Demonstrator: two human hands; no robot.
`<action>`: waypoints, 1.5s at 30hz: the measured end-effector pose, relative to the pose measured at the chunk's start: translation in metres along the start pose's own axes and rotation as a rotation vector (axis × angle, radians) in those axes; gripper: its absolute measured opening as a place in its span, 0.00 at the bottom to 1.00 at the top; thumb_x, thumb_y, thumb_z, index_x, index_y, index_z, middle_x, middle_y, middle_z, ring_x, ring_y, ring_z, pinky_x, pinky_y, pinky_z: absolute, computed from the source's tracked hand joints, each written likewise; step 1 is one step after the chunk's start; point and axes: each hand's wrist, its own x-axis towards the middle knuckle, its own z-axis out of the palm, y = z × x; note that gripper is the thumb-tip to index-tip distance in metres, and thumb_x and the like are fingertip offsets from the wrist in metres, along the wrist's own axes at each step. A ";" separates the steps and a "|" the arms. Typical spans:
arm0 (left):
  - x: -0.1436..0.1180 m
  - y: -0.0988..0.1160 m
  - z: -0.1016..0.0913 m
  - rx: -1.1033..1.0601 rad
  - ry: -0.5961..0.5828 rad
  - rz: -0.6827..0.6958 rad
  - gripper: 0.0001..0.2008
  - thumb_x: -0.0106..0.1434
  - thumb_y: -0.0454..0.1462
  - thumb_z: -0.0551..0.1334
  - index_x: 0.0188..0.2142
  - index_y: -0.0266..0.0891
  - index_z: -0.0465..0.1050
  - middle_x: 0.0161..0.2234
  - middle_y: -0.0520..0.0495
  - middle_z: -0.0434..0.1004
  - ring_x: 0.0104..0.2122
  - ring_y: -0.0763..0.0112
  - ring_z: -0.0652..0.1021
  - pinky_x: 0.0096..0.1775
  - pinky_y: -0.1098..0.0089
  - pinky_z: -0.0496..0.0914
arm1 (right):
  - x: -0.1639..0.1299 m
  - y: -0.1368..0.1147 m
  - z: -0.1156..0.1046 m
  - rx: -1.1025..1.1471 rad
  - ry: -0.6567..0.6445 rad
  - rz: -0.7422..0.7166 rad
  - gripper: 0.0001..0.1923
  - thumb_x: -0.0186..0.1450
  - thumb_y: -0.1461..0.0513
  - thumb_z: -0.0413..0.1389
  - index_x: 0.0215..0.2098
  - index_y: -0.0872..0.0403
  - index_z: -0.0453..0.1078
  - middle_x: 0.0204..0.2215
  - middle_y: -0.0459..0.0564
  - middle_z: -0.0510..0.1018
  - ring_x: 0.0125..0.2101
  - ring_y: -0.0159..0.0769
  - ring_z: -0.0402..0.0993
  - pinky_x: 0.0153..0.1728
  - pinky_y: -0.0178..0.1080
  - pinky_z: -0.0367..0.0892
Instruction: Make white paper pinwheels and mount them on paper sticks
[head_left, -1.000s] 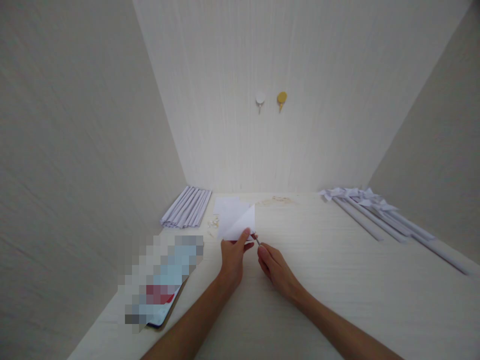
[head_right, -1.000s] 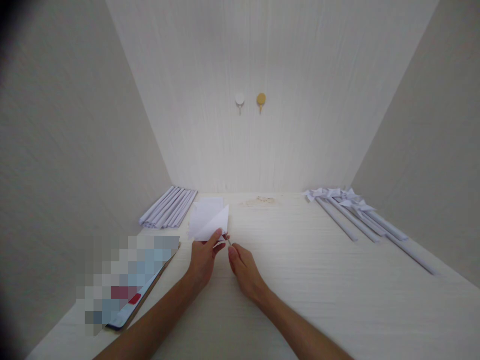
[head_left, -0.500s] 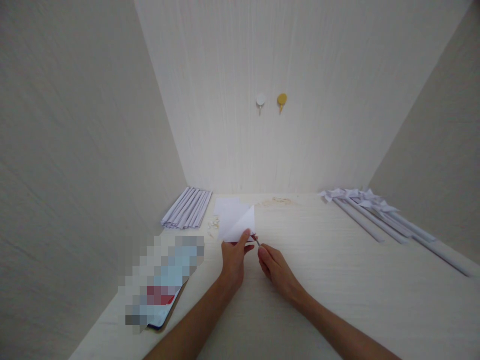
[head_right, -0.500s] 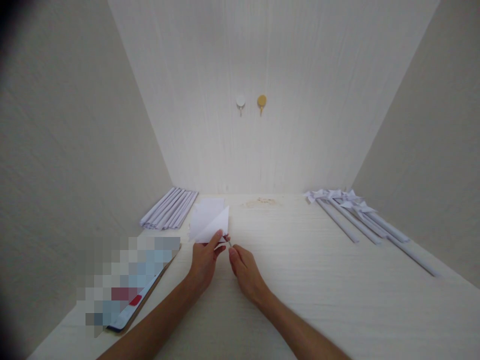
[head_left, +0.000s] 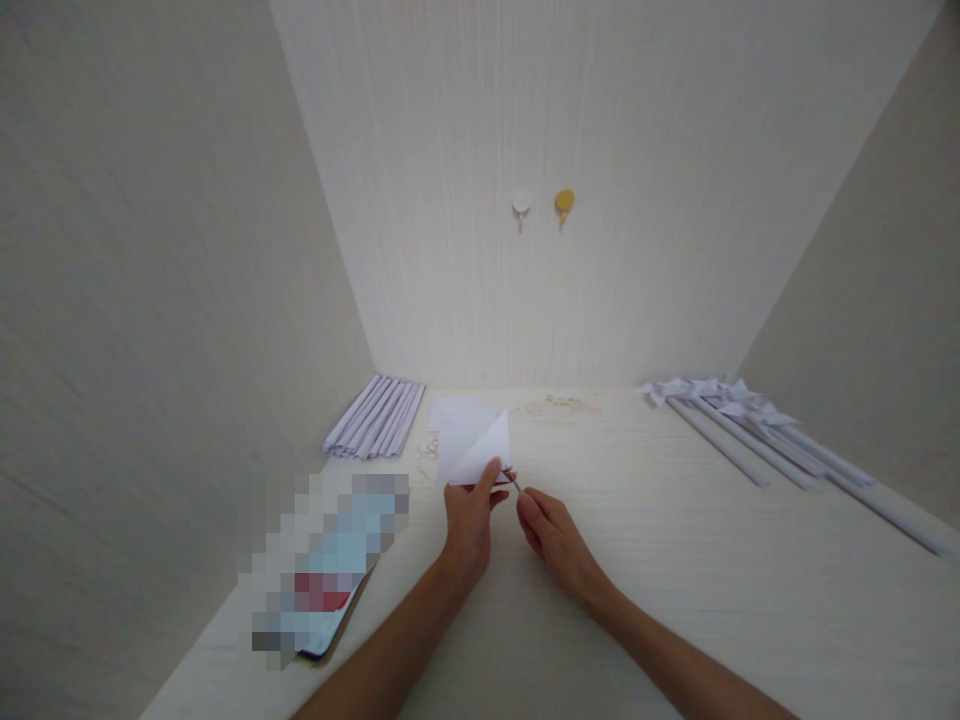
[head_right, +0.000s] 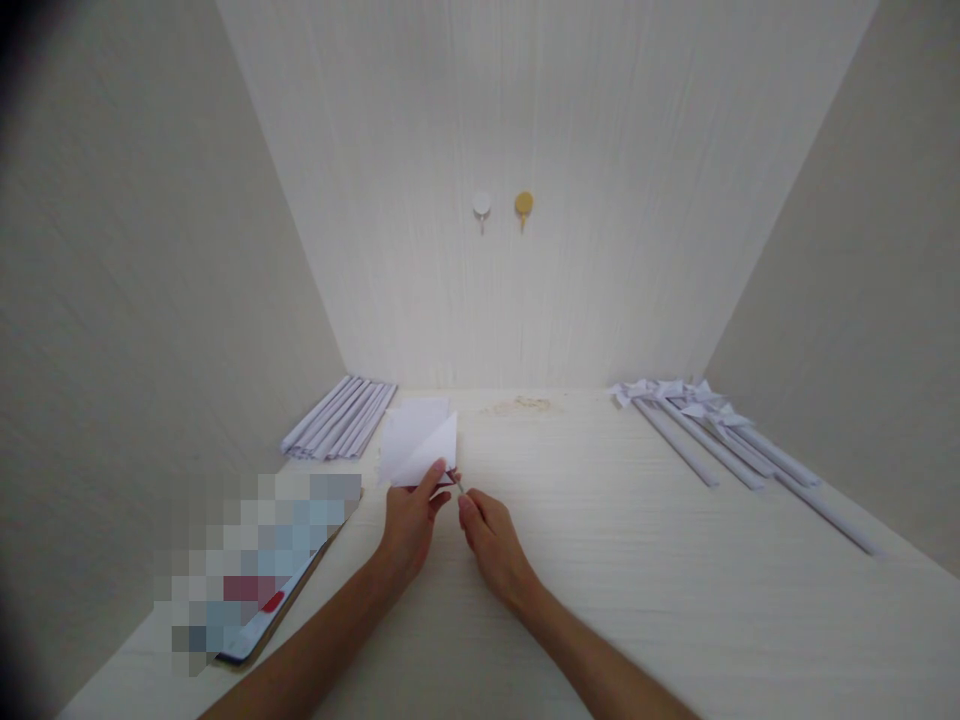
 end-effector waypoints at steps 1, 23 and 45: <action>0.000 0.000 0.000 0.001 0.000 0.001 0.10 0.42 0.37 0.65 0.24 0.31 0.72 0.21 0.46 0.75 0.22 0.74 0.74 0.21 0.78 0.65 | 0.000 0.001 0.000 -0.003 0.002 -0.002 0.19 0.60 0.52 0.41 0.17 0.54 0.52 0.13 0.40 0.55 0.15 0.25 0.49 0.16 0.31 0.47; 0.008 0.001 -0.004 -0.002 0.017 -0.004 0.11 0.43 0.38 0.65 0.24 0.31 0.71 0.21 0.46 0.74 0.23 0.74 0.74 0.23 0.77 0.65 | -0.001 0.005 0.001 0.049 -0.010 -0.011 0.19 0.59 0.50 0.42 0.18 0.53 0.52 0.13 0.38 0.52 0.15 0.25 0.47 0.14 0.30 0.44; 0.011 -0.001 -0.025 0.136 -0.765 -0.322 0.23 0.36 0.33 0.69 0.36 0.35 0.72 0.29 0.45 0.75 0.27 0.72 0.73 0.26 0.75 0.65 | 0.033 0.013 -0.058 -0.098 0.324 0.013 0.15 0.54 0.52 0.49 0.27 0.57 0.67 0.22 0.47 0.67 0.23 0.32 0.61 0.22 0.34 0.56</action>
